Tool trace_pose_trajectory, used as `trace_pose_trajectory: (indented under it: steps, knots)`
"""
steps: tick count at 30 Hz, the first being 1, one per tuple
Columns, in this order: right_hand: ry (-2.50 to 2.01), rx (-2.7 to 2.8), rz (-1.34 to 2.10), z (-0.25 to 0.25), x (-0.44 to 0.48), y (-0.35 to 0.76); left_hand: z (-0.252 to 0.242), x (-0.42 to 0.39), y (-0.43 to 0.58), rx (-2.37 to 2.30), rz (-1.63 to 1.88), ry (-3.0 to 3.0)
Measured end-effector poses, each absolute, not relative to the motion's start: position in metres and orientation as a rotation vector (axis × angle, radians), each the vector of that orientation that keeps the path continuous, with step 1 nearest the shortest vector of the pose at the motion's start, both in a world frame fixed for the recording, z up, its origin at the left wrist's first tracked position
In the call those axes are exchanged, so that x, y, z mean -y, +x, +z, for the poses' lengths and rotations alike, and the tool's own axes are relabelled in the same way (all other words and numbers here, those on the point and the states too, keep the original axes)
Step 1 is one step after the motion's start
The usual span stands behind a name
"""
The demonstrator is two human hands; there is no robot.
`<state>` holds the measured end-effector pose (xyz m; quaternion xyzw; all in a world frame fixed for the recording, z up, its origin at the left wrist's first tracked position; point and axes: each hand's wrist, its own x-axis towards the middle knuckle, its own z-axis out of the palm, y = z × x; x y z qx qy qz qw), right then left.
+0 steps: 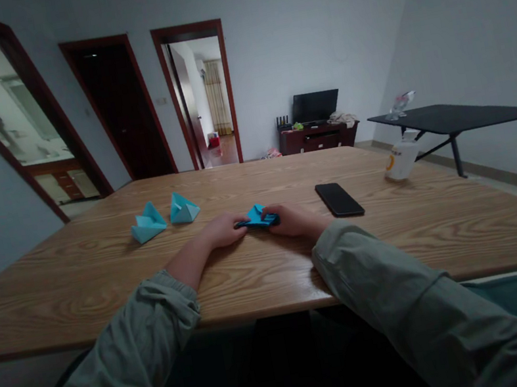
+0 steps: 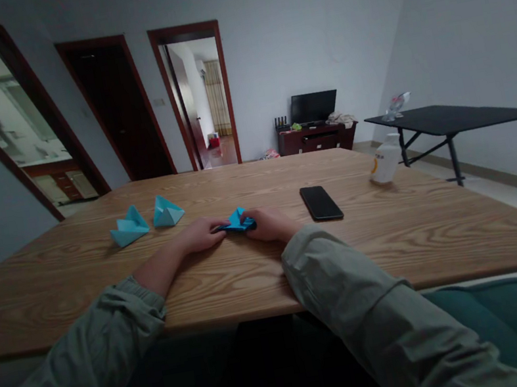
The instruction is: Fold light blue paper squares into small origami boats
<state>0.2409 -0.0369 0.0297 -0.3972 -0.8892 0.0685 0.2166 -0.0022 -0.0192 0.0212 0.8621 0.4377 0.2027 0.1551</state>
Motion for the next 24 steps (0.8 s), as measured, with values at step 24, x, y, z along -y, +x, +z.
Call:
trace_pose_trajectory:
  steps: [24]
  knots:
    - [-1.204,2.238,0.165,0.012,0.019,0.246,0.019,0.013,0.008,-1.249,0.798,2.249]
